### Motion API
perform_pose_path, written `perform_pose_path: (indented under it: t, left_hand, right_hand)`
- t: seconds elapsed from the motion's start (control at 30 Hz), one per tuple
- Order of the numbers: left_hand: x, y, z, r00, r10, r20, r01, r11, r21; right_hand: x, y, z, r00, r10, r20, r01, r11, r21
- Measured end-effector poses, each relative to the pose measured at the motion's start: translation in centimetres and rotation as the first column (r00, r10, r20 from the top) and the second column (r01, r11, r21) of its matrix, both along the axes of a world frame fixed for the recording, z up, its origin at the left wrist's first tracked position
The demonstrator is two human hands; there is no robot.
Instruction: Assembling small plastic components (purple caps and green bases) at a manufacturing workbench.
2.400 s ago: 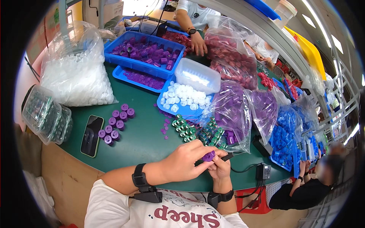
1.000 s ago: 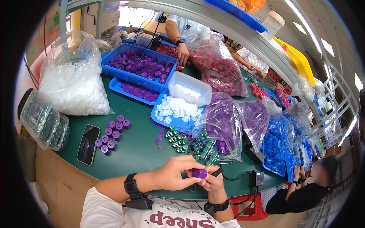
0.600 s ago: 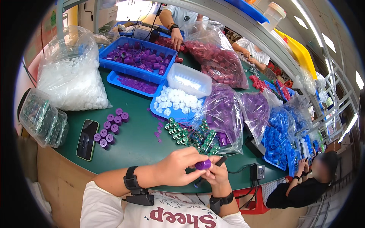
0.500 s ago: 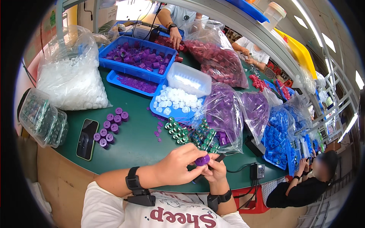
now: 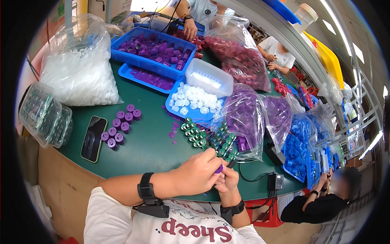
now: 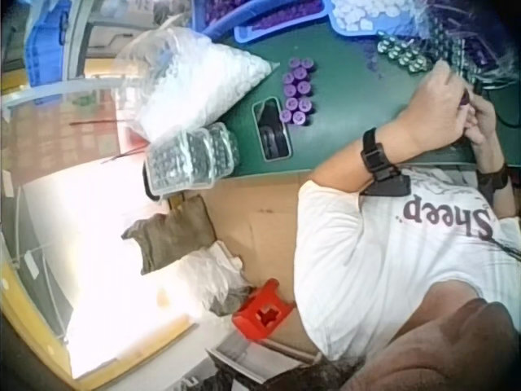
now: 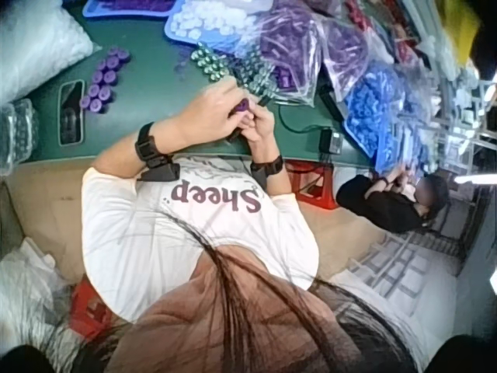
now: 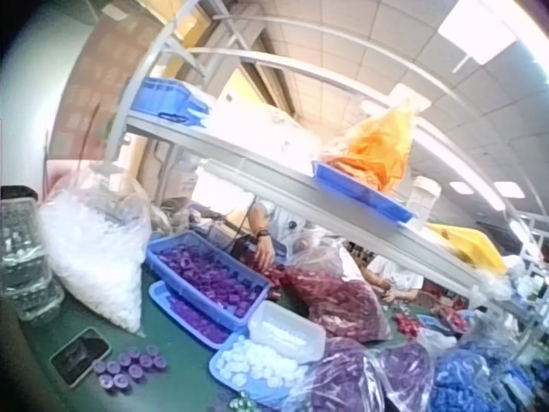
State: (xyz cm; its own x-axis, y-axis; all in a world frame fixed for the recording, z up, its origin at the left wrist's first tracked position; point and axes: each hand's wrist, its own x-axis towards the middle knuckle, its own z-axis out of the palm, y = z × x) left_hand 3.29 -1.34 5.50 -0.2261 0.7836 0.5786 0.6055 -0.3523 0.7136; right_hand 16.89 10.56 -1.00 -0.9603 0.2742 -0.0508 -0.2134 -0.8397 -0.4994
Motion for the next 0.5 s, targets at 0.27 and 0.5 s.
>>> perform_pose_path:
  t: [0.27, 0.5]
  left_hand:
    - [-0.3, -0.4, -0.2, 0.982, -0.082, 0.170, 0.077, 0.996, 0.035]
    - [-0.2, 0.0, -1.6, 0.839, -0.155, 0.521, 0.174, 0.985, 0.013]
  right_hand:
    - [0.3, 0.7, 0.0, 0.994, 0.076, -0.082, -0.069, 0.994, 0.086]
    - [0.5, 0.7, -0.2, 0.988, -0.089, -0.126, 0.121, 0.953, 0.279]
